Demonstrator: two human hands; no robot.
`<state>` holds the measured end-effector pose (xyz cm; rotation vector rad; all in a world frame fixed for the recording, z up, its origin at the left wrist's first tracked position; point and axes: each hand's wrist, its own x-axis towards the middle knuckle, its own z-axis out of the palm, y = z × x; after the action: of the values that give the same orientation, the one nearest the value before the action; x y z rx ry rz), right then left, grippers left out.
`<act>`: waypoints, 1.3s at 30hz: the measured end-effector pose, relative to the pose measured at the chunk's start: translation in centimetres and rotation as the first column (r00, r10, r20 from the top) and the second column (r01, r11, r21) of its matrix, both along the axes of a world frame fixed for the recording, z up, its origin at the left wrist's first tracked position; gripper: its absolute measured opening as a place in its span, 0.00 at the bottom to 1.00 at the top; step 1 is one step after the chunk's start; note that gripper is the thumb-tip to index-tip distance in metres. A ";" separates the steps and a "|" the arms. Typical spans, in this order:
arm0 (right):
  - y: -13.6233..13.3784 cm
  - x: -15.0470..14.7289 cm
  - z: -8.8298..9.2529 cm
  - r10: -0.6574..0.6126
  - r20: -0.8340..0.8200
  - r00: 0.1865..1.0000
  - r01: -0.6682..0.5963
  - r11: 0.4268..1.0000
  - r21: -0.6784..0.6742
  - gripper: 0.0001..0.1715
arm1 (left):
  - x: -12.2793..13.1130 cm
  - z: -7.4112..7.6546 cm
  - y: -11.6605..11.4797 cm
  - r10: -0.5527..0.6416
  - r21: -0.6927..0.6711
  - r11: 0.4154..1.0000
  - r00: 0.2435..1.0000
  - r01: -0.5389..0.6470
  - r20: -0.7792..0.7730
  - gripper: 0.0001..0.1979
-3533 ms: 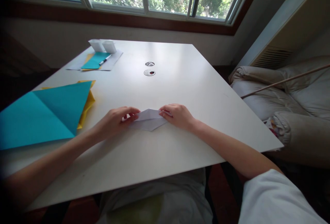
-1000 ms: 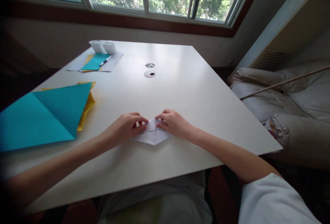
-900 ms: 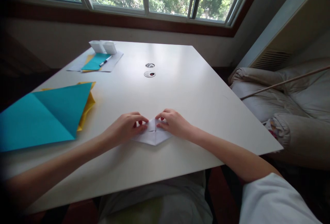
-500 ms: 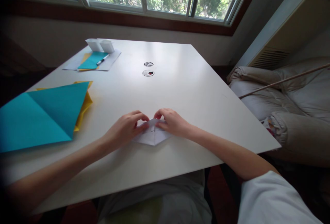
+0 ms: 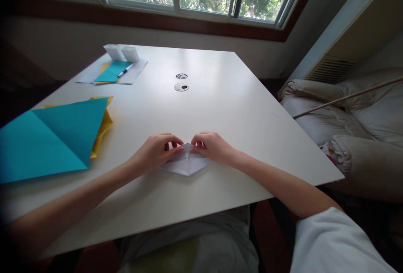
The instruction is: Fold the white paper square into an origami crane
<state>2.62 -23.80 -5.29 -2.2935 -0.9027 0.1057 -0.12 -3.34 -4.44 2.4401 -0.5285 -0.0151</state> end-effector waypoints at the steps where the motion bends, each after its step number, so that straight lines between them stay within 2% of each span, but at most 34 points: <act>1: 0.0 0.0 0.0 0.009 0.006 1.000 -0.009 1.000 0.005 0.05 | 0.0 0.0 -0.1 0.008 -0.009 1.000 1.000 -0.008 -0.003 0.09; 7: 0.4 -0.1 -0.1 0.008 0.040 0.999 -0.010 0.999 0.037 0.08 | -0.2 -0.1 -0.6 0.045 0.005 0.999 0.999 -0.045 -0.016 0.09; 14: 0.7 -0.3 -0.3 0.013 0.141 0.990 -0.020 0.999 0.046 0.06 | 0.2 -0.3 -0.2 -0.023 0.042 0.999 1.000 0.024 -0.013 0.09; 19: 0.8 -0.3 -0.2 -0.002 0.144 0.990 -0.002 1.000 0.030 0.11 | 0.1 -0.2 0.1 -0.042 0.067 0.997 0.999 0.043 -0.013 0.08; 27: 0.7 -0.3 -0.4 0.035 0.327 0.944 -0.049 0.998 0.034 0.10 | 0.1 0.0 -0.1 -0.052 0.093 0.994 0.999 0.050 0.016 0.08; 34: 0.1 0.1 -0.2 0.079 0.171 0.982 -0.078 0.997 -0.014 0.08 | 0.2 0.2 -0.2 -0.111 0.080 0.991 0.993 0.106 0.049 0.07; 39: -0.4 -0.1 0.0 0.137 0.194 0.971 -0.132 0.991 -0.038 0.05 | 0.3 0.1 0.0 -0.125 0.047 0.991 0.991 0.123 0.040 0.08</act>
<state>2.52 -24.17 -5.33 -2.2934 -1.1641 -0.0530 0.21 -3.36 -4.38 2.4517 -0.7054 -0.0273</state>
